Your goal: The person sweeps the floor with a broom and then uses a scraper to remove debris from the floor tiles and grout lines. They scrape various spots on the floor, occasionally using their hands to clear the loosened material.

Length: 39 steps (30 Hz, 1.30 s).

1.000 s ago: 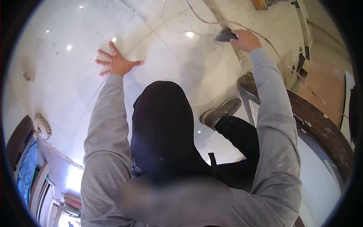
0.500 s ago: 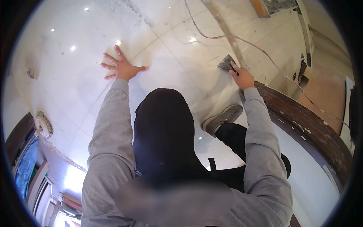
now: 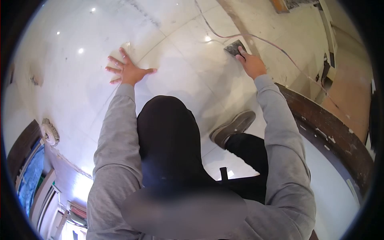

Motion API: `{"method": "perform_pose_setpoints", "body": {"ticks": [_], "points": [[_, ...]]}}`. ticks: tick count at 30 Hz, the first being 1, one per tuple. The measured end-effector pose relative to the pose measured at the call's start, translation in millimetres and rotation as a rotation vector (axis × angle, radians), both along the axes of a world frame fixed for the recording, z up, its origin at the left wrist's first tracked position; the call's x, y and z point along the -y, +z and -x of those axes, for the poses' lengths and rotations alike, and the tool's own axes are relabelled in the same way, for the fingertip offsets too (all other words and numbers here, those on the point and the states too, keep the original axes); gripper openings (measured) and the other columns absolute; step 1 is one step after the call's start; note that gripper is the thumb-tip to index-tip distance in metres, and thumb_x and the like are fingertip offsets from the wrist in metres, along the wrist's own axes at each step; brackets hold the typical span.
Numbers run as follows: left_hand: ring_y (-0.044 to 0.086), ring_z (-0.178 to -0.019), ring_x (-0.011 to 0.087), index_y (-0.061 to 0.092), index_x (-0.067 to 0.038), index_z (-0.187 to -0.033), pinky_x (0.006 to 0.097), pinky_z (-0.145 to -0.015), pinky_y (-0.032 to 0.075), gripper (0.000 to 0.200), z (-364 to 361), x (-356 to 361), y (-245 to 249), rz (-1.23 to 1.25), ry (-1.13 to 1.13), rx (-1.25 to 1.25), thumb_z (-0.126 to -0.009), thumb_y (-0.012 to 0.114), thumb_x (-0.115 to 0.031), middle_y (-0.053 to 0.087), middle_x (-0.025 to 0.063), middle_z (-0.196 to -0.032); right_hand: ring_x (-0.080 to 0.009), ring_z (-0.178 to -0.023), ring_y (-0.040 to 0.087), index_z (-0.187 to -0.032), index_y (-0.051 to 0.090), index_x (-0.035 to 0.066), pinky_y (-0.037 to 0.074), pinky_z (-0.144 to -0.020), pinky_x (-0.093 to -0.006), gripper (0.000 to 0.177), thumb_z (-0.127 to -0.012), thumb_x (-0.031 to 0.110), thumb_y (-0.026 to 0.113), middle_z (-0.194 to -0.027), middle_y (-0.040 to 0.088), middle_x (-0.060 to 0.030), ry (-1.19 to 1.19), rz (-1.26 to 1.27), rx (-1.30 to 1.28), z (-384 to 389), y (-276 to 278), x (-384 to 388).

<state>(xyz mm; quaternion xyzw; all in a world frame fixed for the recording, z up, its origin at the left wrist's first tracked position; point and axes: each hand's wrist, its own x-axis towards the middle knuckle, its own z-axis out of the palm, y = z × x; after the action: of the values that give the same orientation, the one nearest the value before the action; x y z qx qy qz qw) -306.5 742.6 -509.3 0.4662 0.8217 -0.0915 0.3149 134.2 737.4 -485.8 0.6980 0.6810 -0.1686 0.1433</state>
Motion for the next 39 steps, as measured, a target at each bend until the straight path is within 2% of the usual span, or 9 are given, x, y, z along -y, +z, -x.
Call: {"method": "perform_pose_setpoints", "body": {"ticks": [4, 8, 12, 17, 27, 30, 33, 36, 39], "points": [[-0.025, -0.14, 0.0561, -0.015, -0.026, -0.156, 0.0839, -0.098, 0.004, 0.155, 0, 2, 0, -0.014, -0.01, 0.009, -0.048, 0.091, -0.06, -0.029, 0.0273, -0.155, -0.041, -0.093, 0.065, -0.143, 0.049, 0.023, 0.05, -0.084, -0.0495, 0.052, -0.099, 0.051, 0.045, -0.101, 0.069, -0.0221, 0.099, -0.134, -0.013, 6, -19, -25], [-0.025, -0.141, 0.0553, -0.019, -0.026, -0.154, 0.0835, -0.098, 0.008, 0.157, -1, -2, 1, 0.043, -0.023, -0.036, -0.048, 0.091, -0.062, -0.031, 0.0255, -0.155, -0.0414, -0.094, 0.065, -0.142, 0.05, 0.023, 0.05, -0.084, -0.0491, 0.051, -0.099, 0.049, 0.046, -0.102, 0.068, -0.0223, 0.04, -0.059, -0.045, 15, -7, -35], [-0.025, -0.14, 0.0568, -0.016, -0.024, -0.155, 0.0836, -0.098, 0.004, 0.156, 1, -1, 0, 0.015, -0.013, 0.009, -0.048, 0.091, -0.06, -0.029, 0.0279, -0.155, -0.0419, -0.094, 0.064, -0.142, 0.05, 0.022, 0.05, -0.085, -0.0491, 0.051, -0.099, 0.049, 0.045, -0.102, 0.068, -0.0224, 0.138, -0.02, 0.007, -1, -6, -19], [-0.026, -0.139, 0.0576, -0.017, -0.024, -0.155, 0.0836, -0.098, 0.004, 0.155, 2, 1, -2, 0.026, -0.036, 0.018, -0.049, 0.09, -0.061, -0.03, 0.0281, -0.155, -0.0423, -0.093, 0.065, -0.143, 0.049, 0.022, 0.05, -0.084, -0.0506, 0.053, -0.099, 0.051, 0.044, -0.099, 0.069, -0.023, -0.038, 0.011, 0.028, 18, -18, -17], [-0.025, -0.139, 0.058, -0.018, -0.024, -0.155, 0.0841, -0.097, 0.006, 0.156, 4, 2, -8, 0.011, -0.034, 0.006, -0.048, 0.09, -0.063, -0.029, 0.0273, -0.155, -0.0426, -0.09, 0.065, -0.144, 0.047, 0.02, 0.05, -0.08, -0.0525, 0.053, -0.101, 0.049, 0.039, -0.093, 0.068, -0.0252, 0.005, 0.03, -0.004, 15, -16, -6], [-0.024, -0.139, 0.0581, -0.017, -0.025, -0.155, 0.0841, -0.097, 0.007, 0.157, 4, 2, -6, 0.003, -0.041, -0.003, -0.047, 0.09, -0.063, -0.028, 0.0271, -0.156, -0.0426, -0.091, 0.065, -0.144, 0.047, 0.019, 0.05, -0.08, -0.0531, 0.053, -0.101, 0.049, 0.04, -0.095, 0.068, -0.0253, -0.096, -0.017, -0.021, 28, -13, -22], [-0.023, -0.139, 0.0583, -0.017, -0.025, -0.155, 0.084, -0.097, 0.007, 0.157, 4, -3, -2, 0.009, -0.039, -0.002, -0.047, 0.09, -0.063, -0.028, 0.0273, -0.156, -0.0429, -0.093, 0.065, -0.144, 0.047, 0.017, 0.05, -0.083, -0.0528, 0.054, -0.101, 0.049, 0.039, -0.099, 0.068, -0.0252, 0.002, -0.015, 0.02, 31, -6, -20], [-0.023, -0.139, 0.0584, -0.017, -0.025, -0.155, 0.084, -0.097, 0.007, 0.157, 5, 0, -4, 0.025, -0.026, 0.004, -0.047, 0.09, -0.064, -0.028, 0.0274, -0.156, -0.0425, -0.097, 0.064, -0.144, 0.047, 0.015, 0.05, -0.087, -0.0516, 0.055, -0.1, 0.048, 0.039, -0.104, 0.068, -0.0246, -0.034, 0.137, 0.057, 36, -4, -13], [-0.023, -0.139, 0.0585, -0.017, -0.025, -0.155, 0.0843, -0.097, 0.007, 0.157, 4, 3, -6, 0.011, -0.035, -0.004, -0.047, 0.089, -0.064, -0.028, 0.0274, -0.156, -0.0416, -0.102, 0.064, -0.145, 0.046, 0.014, 0.049, -0.089, -0.0506, 0.056, -0.1, 0.047, 0.038, -0.11, 0.067, -0.0238, -0.102, 0.025, -0.016, 44, -14, -30]]}}
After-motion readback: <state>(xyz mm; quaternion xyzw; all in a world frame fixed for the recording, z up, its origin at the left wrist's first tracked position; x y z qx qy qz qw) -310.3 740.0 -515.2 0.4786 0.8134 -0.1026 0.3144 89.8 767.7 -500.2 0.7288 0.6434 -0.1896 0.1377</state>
